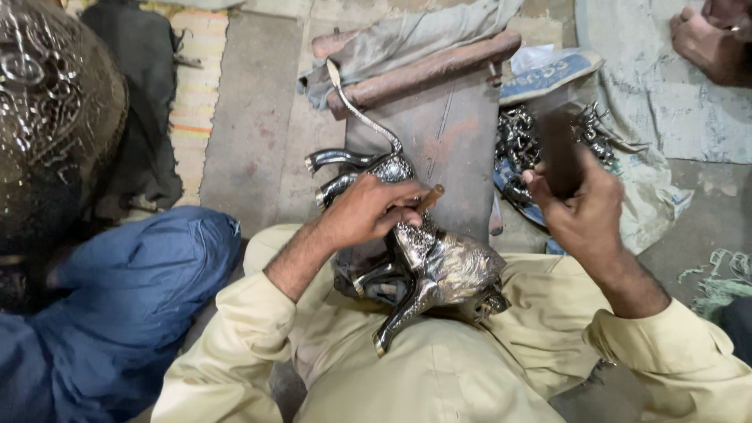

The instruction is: The person uses a hammer and chisel to engrave a silver lion figurine held on their lap. They repeatedly strike the chisel to create textured patterns on the animal's body and tail.

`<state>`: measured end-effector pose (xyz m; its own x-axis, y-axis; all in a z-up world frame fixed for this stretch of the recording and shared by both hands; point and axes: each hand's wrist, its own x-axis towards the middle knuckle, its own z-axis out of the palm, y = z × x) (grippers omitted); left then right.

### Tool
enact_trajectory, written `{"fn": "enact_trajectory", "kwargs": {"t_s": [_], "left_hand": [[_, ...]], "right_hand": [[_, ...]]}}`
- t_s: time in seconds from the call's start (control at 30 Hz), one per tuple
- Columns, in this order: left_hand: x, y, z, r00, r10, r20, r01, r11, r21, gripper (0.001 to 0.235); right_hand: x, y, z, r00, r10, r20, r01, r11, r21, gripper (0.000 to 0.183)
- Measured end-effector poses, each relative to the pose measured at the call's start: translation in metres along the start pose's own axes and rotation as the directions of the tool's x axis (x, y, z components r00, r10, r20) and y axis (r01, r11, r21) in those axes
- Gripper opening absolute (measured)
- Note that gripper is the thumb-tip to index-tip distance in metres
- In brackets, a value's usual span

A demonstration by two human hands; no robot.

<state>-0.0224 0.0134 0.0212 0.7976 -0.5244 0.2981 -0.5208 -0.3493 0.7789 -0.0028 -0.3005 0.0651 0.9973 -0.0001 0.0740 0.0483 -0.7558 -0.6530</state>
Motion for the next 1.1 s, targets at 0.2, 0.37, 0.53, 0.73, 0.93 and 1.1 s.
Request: {"fn": "enact_trajectory", "kwargs": {"t_s": [0.2,0.37,0.53,0.73,0.93,1.1], "left_hand": [[0.007,0.001,-0.003,0.999,0.041,-0.025,-0.041,0.999,0.009,0.039],[0.004,-0.002,-0.004,0.999,0.038,-0.004,-0.038,0.999,0.021,0.037],[-0.004,-0.006,0.001,1.000,-0.011,0.018,0.011,1.000,0.017,0.039],[-0.009,-0.006,0.001,0.999,0.048,-0.012,-0.048,0.998,-0.040,0.038],[-0.010,-0.004,0.001,0.995,0.070,-0.067,-0.078,0.988,-0.129,0.039],[-0.010,-0.007,-0.005,0.998,0.059,0.016,-0.059,0.997,-0.045,0.038]], "right_hand": [[0.003,0.003,0.002,0.989,-0.149,0.004,0.146,0.972,0.184,0.023],[-0.001,0.003,0.001,0.962,-0.272,0.015,0.271,0.951,-0.147,0.026],[-0.002,0.002,-0.001,0.851,-0.524,0.043,0.492,0.764,-0.418,0.033],[-0.006,-0.003,-0.008,0.946,-0.320,0.056,0.324,0.913,-0.250,0.029],[-0.003,0.003,-0.014,0.895,-0.342,0.285,0.436,0.805,-0.403,0.045],[-0.009,0.003,0.002,0.953,-0.290,0.087,0.299,0.947,-0.118,0.036]]}}
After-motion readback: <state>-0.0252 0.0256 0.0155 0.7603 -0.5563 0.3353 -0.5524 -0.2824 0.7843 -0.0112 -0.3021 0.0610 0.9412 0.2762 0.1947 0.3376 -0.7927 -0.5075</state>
